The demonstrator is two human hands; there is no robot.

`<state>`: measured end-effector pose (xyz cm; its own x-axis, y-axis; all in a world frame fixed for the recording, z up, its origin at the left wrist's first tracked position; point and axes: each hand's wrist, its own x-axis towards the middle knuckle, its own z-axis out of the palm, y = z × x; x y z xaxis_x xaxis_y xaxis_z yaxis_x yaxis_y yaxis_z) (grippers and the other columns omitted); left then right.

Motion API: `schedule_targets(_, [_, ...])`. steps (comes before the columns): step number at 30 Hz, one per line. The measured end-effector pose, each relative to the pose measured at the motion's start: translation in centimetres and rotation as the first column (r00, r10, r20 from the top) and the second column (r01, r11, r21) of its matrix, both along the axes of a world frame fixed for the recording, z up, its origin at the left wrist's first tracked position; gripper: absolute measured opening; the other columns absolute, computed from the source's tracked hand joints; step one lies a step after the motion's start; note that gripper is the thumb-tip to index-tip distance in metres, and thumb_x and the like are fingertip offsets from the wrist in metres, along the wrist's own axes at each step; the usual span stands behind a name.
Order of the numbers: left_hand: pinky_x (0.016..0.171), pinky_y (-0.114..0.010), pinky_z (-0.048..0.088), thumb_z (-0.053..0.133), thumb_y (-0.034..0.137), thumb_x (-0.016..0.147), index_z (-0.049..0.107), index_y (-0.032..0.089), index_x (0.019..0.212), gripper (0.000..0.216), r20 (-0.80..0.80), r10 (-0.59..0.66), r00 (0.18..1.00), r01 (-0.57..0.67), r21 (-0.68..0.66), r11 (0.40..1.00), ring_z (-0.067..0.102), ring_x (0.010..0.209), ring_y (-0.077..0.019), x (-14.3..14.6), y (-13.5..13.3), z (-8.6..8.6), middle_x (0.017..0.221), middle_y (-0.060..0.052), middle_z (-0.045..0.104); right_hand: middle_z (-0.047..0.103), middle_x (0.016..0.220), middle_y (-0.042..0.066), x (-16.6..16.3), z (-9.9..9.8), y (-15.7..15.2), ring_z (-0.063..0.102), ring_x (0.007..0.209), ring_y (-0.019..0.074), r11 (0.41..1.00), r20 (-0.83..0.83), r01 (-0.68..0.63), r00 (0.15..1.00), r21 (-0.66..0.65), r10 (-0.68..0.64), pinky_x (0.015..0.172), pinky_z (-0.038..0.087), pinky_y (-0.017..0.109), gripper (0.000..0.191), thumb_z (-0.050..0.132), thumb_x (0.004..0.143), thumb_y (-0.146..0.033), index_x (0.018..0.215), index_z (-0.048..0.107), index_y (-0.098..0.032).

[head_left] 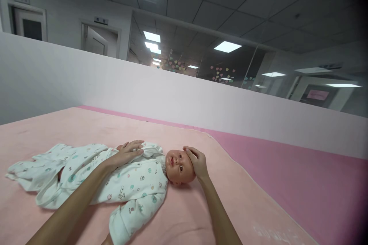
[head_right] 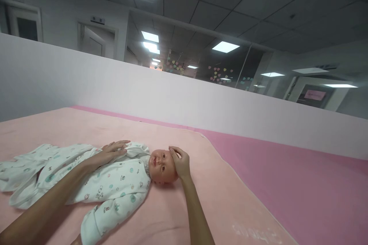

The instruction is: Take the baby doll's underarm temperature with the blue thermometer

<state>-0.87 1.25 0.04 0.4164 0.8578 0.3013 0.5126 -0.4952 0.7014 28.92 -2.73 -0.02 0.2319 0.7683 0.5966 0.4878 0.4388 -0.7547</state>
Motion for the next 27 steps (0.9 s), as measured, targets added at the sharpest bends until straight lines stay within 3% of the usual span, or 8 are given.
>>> schedule_targets(2, [0.105,-0.044,0.024,0.039,0.055,0.08,0.063,0.031,0.096,0.037,0.048,0.022,0.999,-0.02,-0.048,0.999,0.036,0.124,-0.0252,0.0,-0.1,0.2,0.13,0.003,0.048,0.068,0.081,0.006,-0.5,0.0,-0.4,0.061,0.08,0.0206,0.958,0.166,0.193,0.959,0.21,-0.23,0.088,0.039,0.044,0.021,0.052,0.077,-0.033,0.077,0.066,-0.017])
schedule_targets(4, [0.103,-0.044,0.026,0.039,0.056,0.08,0.062,0.032,0.101,0.04,0.069,0.047,0.997,-0.04,-0.103,0.994,0.035,0.125,-0.0265,0.1,-0.1,0.2,0.132,0.003,0.046,0.066,0.073,0.003,-1.9,0.0,-1.1,0.059,0.073,0.0169,0.876,0.339,0.252,0.85,0.412,-0.404,0.096,0.029,0.047,0.018,0.049,0.079,-0.026,0.071,0.063,-0.018])
schedule_targets(7, [0.103,-0.045,0.025,0.038,0.058,0.079,0.061,0.032,0.104,0.043,0.078,0.067,0.995,-0.057,-0.13,0.99,0.032,0.126,-0.0277,0.1,-0.2,0.2,0.133,0.003,0.045,0.064,0.073,0.001,-5.4,-0.7,-2.0,0.056,0.074,0.0143,0.855,0.586,0.105,0.686,0.508,-0.432,0.1,0.024,0.044,0.019,0.045,0.081,-0.016,0.072,0.061,-0.019])
schedule_targets(10, [0.104,-0.042,0.024,0.038,0.057,0.079,0.062,0.031,0.103,0.042,0.088,0.071,0.994,-0.062,-0.1,0.993,0.034,0.125,-0.0261,0.2,-0.2,0.1,0.131,0.003,0.047,0.065,0.091,0.006,-8.9,-2.5,-2.3,0.053,0.092,0.0182,0.873,0.778,-0.077,0.497,0.482,-0.386,0.099,0.024,0.042,0.022,0.043,0.08,-0.012,0.092,0.06,-0.017])
schedule_targets(12, [0.105,-0.04,0.024,0.038,0.056,0.079,0.062,0.03,0.101,0.042,0.1,0.065,0.993,-0.058,-0.071,0.996,0.037,0.123,-0.0243,0.3,-0.1,0.1,0.129,0.002,0.05,0.061,0.104,0.01,-10.3,-3.5,-2.2,0.05,0.101,0.021,0.873,0.822,-0.11,0.409,0.475,-0.395,0.099,0.023,0.042,0.028,0.042,0.079,-0.01,0.103,0.057,-0.013])
schedule_targets(17, [0.106,-0.038,0.021,0.042,0.055,0.077,0.066,0.029,0.092,0.039,0.131,0.043,0.99,-0.036,-0.056,0.998,0.038,0.123,-0.0238,0.4,-0.1,0.0,0.127,0.002,0.051,0.06,0.104,0.012,-10.5,-3.9,-2.2,0.049,0.098,0.0236,0.92,0.843,0.05,0.383,0.389,-0.378,0.092,0.029,0.041,0.034,0.044,0.079,-0.015,0.112,0.053,-0.012])
schedule_targets(23, [0.108,-0.041,0.014,0.054,0.052,0.07,0.067,0.028,0.085,0.03,0.138,0.022,0.99,-0.003,-0.141,0.99,0.031,0.126,-0.0264,0.5,-0.4,0.4,0.134,0.004,0.043,0.061,0.097,0.009,-9.9,-3.3,-2.3,0.05,0.093,0.0227,0.957,0.891,-0.009,0.369,0.289,-0.266,0.096,0.022,0.047,0.035,0.047,0.079,-0.018,0.114,0.052,-0.017])
schedule_targets(27, [0.108,-0.042,0.013,0.055,0.052,0.069,0.068,0.027,0.08,0.03,0.121,0.019,0.993,-0.003,-0.131,0.991,0.033,0.125,-0.0275,0.5,-0.2,0.1,0.134,0.003,0.043,0.059,0.108,0.009,-9.9,-3.6,-2.2,0.048,0.101,0.0228,0.955,0.891,-0.05,0.378,0.291,-0.252,0.099,0.019,0.046,0.036,0.046,0.081,-0.018,0.117,0.05,-0.018])
